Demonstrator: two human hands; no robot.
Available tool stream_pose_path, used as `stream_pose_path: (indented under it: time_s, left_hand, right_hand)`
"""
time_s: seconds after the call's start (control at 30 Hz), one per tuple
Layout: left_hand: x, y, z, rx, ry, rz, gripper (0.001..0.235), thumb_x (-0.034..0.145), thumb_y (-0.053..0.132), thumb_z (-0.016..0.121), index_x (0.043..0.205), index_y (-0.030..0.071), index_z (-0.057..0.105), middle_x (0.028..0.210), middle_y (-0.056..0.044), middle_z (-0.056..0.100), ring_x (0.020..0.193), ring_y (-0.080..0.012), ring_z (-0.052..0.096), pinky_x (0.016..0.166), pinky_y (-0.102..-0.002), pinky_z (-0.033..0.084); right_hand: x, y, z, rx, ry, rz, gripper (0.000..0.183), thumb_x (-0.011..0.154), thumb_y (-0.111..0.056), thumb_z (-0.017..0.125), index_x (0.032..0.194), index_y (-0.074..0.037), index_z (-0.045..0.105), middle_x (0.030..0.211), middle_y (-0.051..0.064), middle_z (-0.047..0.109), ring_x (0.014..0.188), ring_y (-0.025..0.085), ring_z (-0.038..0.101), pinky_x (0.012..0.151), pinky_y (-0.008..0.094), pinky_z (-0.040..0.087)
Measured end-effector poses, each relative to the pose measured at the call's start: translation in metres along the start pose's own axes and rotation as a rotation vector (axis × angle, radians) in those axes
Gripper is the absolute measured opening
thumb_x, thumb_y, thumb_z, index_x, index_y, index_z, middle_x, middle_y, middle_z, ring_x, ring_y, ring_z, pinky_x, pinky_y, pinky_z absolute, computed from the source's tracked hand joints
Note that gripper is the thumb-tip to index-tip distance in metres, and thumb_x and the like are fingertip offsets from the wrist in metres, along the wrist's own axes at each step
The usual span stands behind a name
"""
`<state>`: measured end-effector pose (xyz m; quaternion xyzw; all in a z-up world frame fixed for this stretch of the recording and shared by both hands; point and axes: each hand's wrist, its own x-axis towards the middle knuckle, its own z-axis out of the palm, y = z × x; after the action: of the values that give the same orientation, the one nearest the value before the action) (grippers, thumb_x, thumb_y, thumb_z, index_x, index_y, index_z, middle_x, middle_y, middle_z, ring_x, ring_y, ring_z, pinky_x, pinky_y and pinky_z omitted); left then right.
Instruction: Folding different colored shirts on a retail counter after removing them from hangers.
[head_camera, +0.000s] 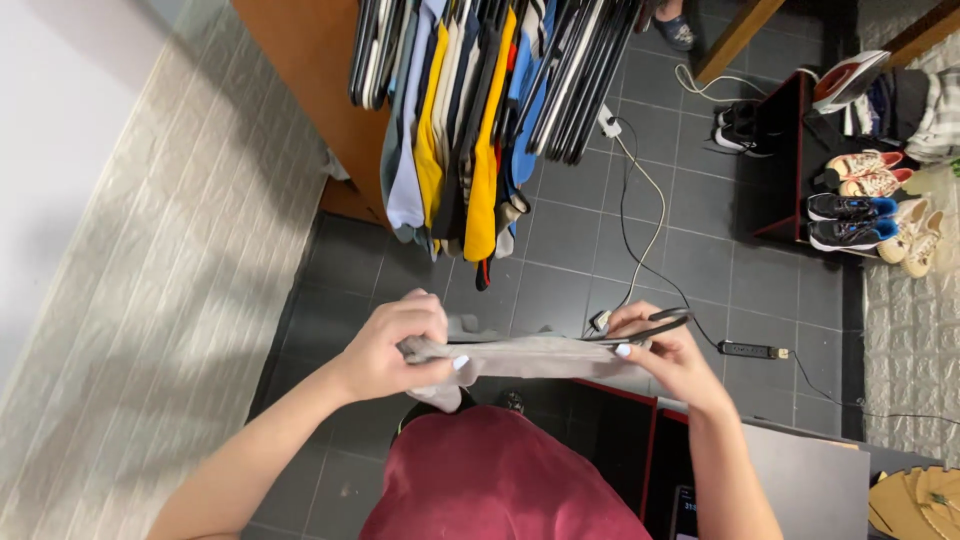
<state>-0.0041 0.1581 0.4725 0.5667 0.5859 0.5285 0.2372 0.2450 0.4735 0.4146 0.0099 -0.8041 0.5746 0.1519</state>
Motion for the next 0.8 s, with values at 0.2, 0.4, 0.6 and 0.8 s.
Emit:
stream_pose_path:
  time_s: [0.2, 0.4, 0.6, 0.8]
  left_hand:
    - [0.021, 0.021, -0.024, 0.345, 0.272, 0.411, 0.021, 0.079, 0.024, 0.083, 0.071, 0.015, 0.067, 0.065, 0.002, 0.053, 0.058, -0.0210, 0.060, 0.064, -0.039, 0.054]
    - [0.029, 0.064, -0.076, 0.328, -0.285, 0.060, 0.014, 0.094, -0.001, 0.064, 0.106, 0.004, 0.070, 0.095, -0.011, 0.069, 0.100, -0.0339, 0.073, 0.091, -0.048, 0.056]
    - [0.012, 0.014, -0.065, 0.411, 0.026, 0.240, 0.017, 0.100, 0.009, 0.063, 0.110, 0.008, 0.077, 0.118, -0.009, 0.066, 0.117, -0.0306, 0.068, 0.103, -0.044, 0.055]
    - [-0.003, -0.054, -0.030, 0.576, 0.634, 0.676, 0.015, 0.088, 0.003, 0.080, 0.102, 0.008, 0.084, 0.104, -0.004, 0.068, 0.075, -0.0213, 0.070, 0.073, -0.037, 0.068]
  right_hand:
    - [-0.003, 0.023, 0.023, 0.124, 0.141, 0.081, 0.011, 0.093, -0.010, 0.072, 0.088, -0.002, 0.078, 0.101, 0.019, 0.072, 0.087, 0.028, 0.066, 0.083, 0.042, 0.051]
    - [-0.003, 0.043, 0.024, 0.172, 0.205, 0.133, 0.013, 0.091, -0.010, 0.072, 0.083, -0.002, 0.078, 0.099, 0.019, 0.071, 0.084, 0.024, 0.060, 0.083, 0.042, 0.048]
    - [0.012, 0.054, 0.026, 0.199, 0.267, 0.073, 0.014, 0.093, -0.012, 0.070, 0.085, -0.001, 0.077, 0.100, 0.020, 0.066, 0.087, 0.024, 0.059, 0.083, 0.037, 0.046]
    - [0.014, 0.084, 0.059, 0.265, 0.367, 0.047, 0.019, 0.093, -0.019, 0.068, 0.087, -0.002, 0.074, 0.101, 0.020, 0.061, 0.094, 0.030, 0.058, 0.086, 0.038, 0.043]
